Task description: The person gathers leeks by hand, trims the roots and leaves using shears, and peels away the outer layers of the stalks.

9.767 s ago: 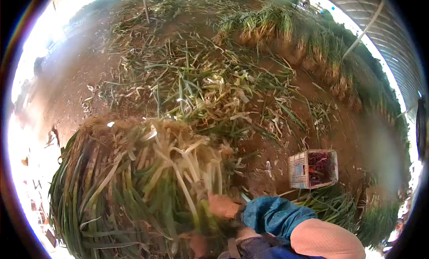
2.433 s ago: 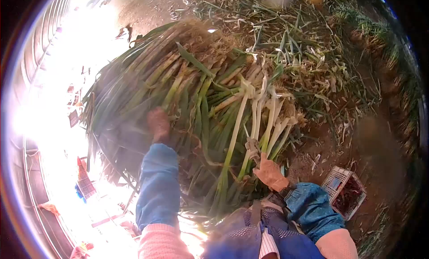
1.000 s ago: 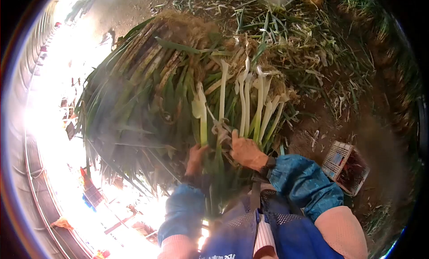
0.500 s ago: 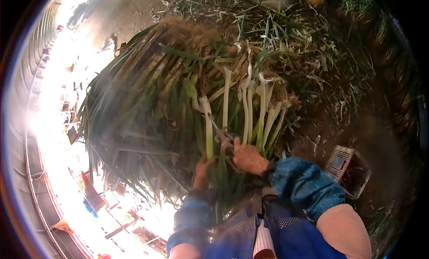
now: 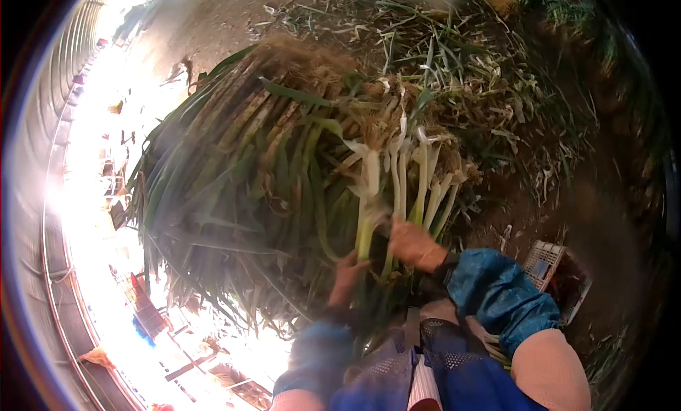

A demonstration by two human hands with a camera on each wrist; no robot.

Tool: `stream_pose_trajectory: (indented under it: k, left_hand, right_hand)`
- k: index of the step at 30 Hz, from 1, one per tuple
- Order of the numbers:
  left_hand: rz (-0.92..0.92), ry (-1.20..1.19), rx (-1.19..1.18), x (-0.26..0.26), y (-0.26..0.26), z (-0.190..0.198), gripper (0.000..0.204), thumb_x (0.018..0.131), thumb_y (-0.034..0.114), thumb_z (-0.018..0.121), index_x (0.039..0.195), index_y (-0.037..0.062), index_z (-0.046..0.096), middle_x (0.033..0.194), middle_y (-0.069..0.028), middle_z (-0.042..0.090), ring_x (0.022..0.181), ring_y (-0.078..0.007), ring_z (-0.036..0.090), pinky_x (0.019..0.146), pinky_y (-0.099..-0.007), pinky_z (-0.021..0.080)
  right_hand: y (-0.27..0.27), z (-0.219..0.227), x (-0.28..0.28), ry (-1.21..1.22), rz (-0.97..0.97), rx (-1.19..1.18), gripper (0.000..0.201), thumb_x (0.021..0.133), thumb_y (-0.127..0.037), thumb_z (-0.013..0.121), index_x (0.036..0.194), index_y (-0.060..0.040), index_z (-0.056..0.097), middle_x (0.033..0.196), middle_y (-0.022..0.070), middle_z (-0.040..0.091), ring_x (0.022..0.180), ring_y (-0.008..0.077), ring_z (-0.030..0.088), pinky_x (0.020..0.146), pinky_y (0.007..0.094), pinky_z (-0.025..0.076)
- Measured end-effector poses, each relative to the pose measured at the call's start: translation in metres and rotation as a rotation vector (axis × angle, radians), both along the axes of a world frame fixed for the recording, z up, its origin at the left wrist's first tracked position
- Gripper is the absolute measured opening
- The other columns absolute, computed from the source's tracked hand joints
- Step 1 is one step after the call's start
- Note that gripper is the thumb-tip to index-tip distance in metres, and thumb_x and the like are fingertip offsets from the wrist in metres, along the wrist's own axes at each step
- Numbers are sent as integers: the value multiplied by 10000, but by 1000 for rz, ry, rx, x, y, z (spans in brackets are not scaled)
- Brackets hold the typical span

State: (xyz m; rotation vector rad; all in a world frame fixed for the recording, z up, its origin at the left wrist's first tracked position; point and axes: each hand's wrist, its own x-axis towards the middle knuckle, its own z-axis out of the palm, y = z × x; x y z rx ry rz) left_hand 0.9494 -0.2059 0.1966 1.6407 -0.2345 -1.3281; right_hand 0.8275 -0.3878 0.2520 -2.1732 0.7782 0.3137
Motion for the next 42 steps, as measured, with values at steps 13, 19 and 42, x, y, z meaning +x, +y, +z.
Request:
stream_pose_trajectory:
  k: [13,19,42]
  left_hand:
    - [-549,-1792,295,192,-153,-32,176,777,80,564,949,43,563,746,-133,547,719,-304,549,600,-378,453]
    - [-556,-1598,593,227,-173,-56,227,859,216,518,921,15,605,819,-172,594,715,-281,582,629,-391,487]
    - [292,-64,57,55,-46,29,271,887,170,555,1059,-37,586,834,-43,614,694,-108,556,594,-245,442]
  right_hand:
    - [-15,-7,-36,-32,-94,-43,711,788,-257,576,1272,159,263,870,289,574,790,433,568,685,487,467]
    - [21,-18,-41,-114,-63,-66,723,790,-264,555,1288,151,234,823,269,598,720,439,583,648,505,467]
    - [76,70,-65,-19,-8,200,443,756,-144,541,1073,68,315,768,304,583,720,461,593,660,501,480]
